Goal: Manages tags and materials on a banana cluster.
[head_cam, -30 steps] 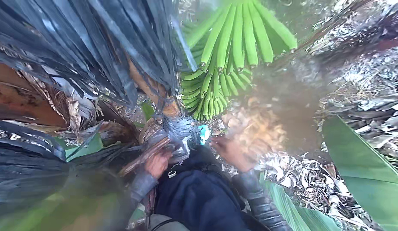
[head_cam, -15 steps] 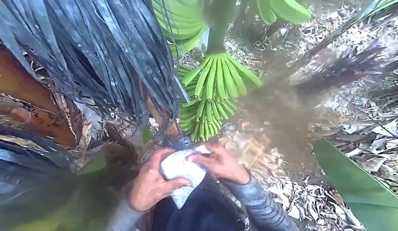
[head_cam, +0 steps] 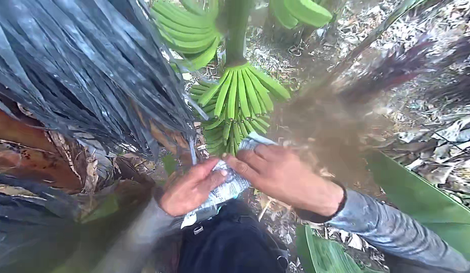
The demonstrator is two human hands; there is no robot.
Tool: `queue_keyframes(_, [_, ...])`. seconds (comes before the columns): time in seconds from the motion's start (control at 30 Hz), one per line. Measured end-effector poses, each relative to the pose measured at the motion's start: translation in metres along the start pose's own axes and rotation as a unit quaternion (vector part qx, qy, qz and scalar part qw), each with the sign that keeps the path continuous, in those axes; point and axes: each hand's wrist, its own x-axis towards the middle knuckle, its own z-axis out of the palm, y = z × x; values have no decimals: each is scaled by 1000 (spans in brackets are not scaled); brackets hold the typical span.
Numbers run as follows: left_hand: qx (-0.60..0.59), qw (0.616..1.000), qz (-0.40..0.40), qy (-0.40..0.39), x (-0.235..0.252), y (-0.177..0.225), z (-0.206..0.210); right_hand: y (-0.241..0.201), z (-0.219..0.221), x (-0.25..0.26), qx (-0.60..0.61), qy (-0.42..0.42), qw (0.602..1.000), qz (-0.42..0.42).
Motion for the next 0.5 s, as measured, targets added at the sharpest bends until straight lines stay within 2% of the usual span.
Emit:
queue_keyframes(0.07, [178,984,7,-19,-4,12,9,9,2,-1,33,-19,999,-25])
queue_keyframes(0.13, [337,940,58,6,-9,12,23,16,-7,-4,87,-66,993,-38])
queue_keyframes(0.2, [394,908,141,31,-12,7,29,21,-14,-7,171,-108,977,-62])
queue_keyframes(0.23, [371,911,177,33,-14,6,29,20,-16,-7,237,-103,963,-72])
queue_keyframes(0.3, [246,944,218,33,-20,6,26,10,-15,-4,355,-46,930,-85])
queue_keyframes(0.37, [72,977,189,71,-34,7,29,-4,-12,-1,404,20,910,-89])
queue_keyframes(0.4, [-32,983,138,119,-45,6,27,-6,-11,-3,418,49,904,-81])
queue_keyframes(0.43, [-129,970,71,195,-58,3,18,-3,-13,-9,434,85,895,-59])
queue_keyframes(0.47, [-199,941,23,273,-67,-6,-3,7,-19,-18,434,129,892,-22])
queue_keyframes(0.5, [-230,915,-12,331,-73,-20,-29,24,-28,-27,415,175,892,29])
